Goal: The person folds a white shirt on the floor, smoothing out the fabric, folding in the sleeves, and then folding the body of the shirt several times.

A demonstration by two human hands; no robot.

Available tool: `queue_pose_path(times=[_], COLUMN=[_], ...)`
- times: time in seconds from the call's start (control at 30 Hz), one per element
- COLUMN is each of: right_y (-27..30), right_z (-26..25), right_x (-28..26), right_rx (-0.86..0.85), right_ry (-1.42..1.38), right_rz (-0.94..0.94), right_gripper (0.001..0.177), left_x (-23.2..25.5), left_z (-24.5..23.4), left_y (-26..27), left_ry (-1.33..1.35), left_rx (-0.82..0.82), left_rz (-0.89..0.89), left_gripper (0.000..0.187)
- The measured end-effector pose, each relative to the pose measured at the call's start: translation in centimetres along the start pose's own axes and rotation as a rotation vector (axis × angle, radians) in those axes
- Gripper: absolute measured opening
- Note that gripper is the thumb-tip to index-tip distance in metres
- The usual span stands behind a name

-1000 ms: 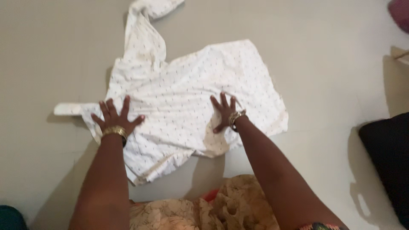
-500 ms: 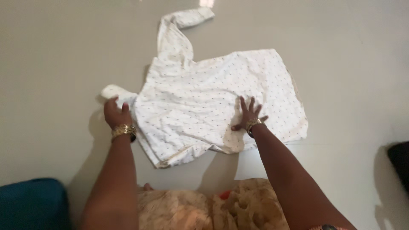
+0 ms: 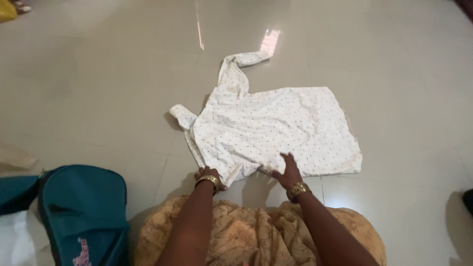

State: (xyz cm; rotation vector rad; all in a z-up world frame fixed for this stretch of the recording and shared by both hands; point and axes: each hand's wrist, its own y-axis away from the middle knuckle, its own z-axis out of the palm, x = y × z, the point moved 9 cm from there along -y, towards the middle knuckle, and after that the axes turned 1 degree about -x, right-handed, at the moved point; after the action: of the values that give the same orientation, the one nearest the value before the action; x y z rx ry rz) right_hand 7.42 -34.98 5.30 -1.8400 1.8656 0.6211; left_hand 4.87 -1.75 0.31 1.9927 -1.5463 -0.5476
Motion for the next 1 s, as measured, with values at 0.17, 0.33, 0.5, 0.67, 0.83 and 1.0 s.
queue_pose_path(times=[0.17,0.33,0.5,0.67,0.83,1.0], right_y=[5.3,6.8,6.3,4.7,4.6,4.5], right_z=[3.5,8.1,10.5,10.1,10.6,11.1], right_x=[-1.8,-4.3,-2.8,-0.5,0.3,-0.1], right_rx=[-0.346,-0.512,-0.586,-0.499,-0.521,-0.539], right_ry=[-0.188,-0.261,-0.26,-0.316,-0.336,-0.378], right_rz=[0.092,0.001,-0.035,0.018,0.062,0.03], right_gripper=[0.056,0.052,0.048,0.045,0.045,0.047], left_x=[1.4,1.4,1.9,2.1,1.9,0.3], left_z=[-1.0,0.5,0.5,-0.4,-3.0,-8.0], left_y=[3.3,1.4,0.7,2.3,1.8,2.6], left_ry=[0.001,-0.083,-0.05,-0.127,0.096,0.435], left_rx=[0.011,0.067,0.048,0.048,0.179,0.291], left_rz=[0.113,0.084,0.101,0.103,0.128,0.128], left_gripper=[0.081,0.087,0.062,0.045,0.035,0.038])
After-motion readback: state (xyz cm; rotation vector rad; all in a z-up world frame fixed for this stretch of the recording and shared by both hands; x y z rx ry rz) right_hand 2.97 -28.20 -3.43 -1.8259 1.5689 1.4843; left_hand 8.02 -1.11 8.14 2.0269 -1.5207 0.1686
